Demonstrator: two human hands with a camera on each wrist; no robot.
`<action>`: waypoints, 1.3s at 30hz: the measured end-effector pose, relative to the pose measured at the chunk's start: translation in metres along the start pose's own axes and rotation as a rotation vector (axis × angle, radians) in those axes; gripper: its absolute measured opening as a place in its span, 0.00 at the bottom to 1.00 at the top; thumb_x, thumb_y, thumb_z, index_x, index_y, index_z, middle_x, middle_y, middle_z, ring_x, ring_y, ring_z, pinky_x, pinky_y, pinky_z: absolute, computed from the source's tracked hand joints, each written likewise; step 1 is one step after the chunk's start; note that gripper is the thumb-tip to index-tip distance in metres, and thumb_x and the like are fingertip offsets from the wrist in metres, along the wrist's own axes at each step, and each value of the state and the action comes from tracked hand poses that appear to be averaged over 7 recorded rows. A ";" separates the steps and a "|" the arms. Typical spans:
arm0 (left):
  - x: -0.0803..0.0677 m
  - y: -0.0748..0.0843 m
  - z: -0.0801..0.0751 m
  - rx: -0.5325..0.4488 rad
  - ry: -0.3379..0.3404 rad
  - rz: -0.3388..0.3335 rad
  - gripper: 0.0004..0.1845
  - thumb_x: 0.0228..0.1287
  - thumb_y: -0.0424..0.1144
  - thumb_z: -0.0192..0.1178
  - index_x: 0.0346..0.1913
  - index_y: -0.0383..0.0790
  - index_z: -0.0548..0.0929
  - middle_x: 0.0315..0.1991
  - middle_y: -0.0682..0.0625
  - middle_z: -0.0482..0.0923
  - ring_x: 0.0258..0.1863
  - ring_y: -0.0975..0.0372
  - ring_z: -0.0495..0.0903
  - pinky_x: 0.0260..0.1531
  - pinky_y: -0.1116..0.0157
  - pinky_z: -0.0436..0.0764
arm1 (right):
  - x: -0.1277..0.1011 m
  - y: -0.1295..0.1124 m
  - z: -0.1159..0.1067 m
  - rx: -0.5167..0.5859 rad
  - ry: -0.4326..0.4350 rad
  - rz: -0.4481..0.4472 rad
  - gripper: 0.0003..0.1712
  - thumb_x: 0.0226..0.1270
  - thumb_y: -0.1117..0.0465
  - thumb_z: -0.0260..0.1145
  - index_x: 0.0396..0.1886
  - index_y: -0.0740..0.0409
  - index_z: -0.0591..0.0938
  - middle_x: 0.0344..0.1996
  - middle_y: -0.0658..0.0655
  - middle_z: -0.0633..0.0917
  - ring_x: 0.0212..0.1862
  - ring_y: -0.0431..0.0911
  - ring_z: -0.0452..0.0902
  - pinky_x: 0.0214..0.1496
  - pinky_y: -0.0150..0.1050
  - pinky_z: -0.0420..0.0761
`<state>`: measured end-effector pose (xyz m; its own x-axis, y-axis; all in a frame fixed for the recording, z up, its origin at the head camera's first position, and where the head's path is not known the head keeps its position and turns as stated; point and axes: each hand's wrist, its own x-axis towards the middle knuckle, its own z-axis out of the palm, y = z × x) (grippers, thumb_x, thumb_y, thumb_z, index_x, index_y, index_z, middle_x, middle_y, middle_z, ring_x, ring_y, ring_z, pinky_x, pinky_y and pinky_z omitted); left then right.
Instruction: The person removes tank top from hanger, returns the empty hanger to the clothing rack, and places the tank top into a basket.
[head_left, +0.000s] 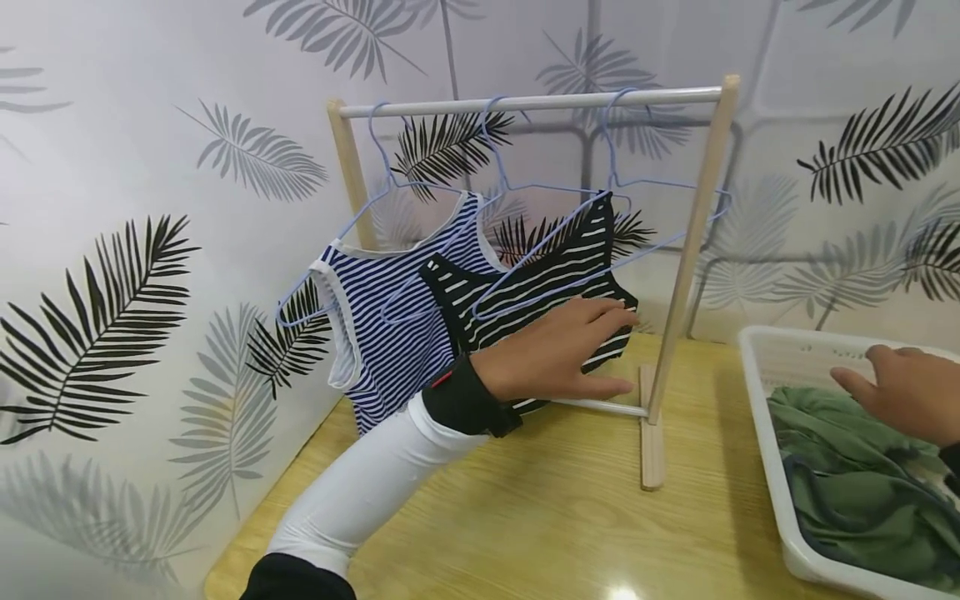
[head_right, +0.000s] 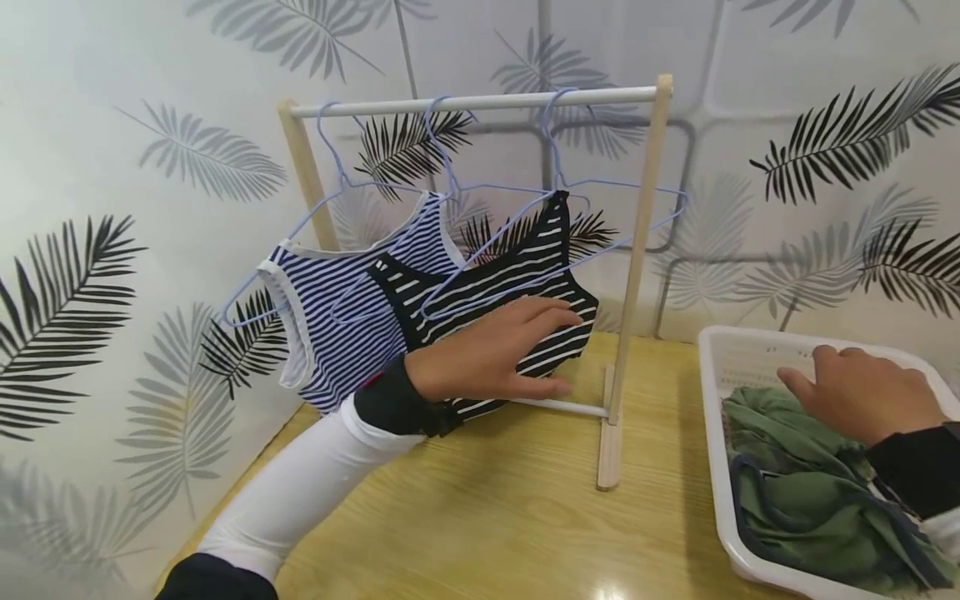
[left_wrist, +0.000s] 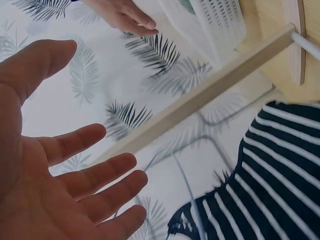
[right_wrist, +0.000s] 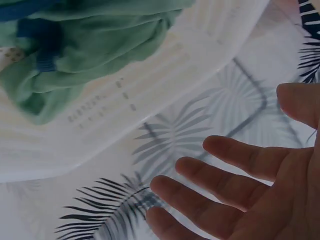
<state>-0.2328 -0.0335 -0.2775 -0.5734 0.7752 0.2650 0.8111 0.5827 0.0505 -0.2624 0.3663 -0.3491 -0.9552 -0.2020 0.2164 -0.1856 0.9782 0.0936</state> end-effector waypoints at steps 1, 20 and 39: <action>-0.004 -0.001 -0.002 0.002 0.015 0.001 0.37 0.62 0.57 0.61 0.68 0.40 0.66 0.65 0.47 0.66 0.64 0.59 0.65 0.65 0.67 0.59 | 0.002 -0.004 -0.002 -0.009 -0.011 -0.016 0.30 0.72 0.57 0.59 0.39 0.88 0.68 0.26 0.77 0.74 0.25 0.63 0.74 0.35 0.59 0.75; -0.058 -0.034 -0.057 -0.057 0.178 -0.172 0.36 0.62 0.54 0.64 0.67 0.39 0.66 0.64 0.44 0.66 0.64 0.56 0.66 0.63 0.62 0.64 | 0.041 -0.084 -0.035 0.160 -0.168 -0.176 0.55 0.61 0.30 0.59 0.57 0.82 0.68 0.45 0.80 0.77 0.40 0.68 0.78 0.39 0.61 0.76; -0.089 -0.104 -0.090 -0.196 0.224 -0.602 0.42 0.64 0.51 0.62 0.73 0.41 0.53 0.67 0.39 0.65 0.65 0.50 0.67 0.61 0.52 0.69 | 0.080 -0.119 -0.046 0.561 -0.144 -0.199 0.46 0.70 0.39 0.56 0.66 0.77 0.59 0.55 0.79 0.73 0.51 0.69 0.76 0.48 0.60 0.76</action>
<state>-0.2559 -0.1846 -0.2197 -0.9115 0.2476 0.3284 0.3756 0.8262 0.4198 -0.3063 0.2312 -0.2979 -0.9041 -0.4129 0.1098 -0.4190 0.8070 -0.4161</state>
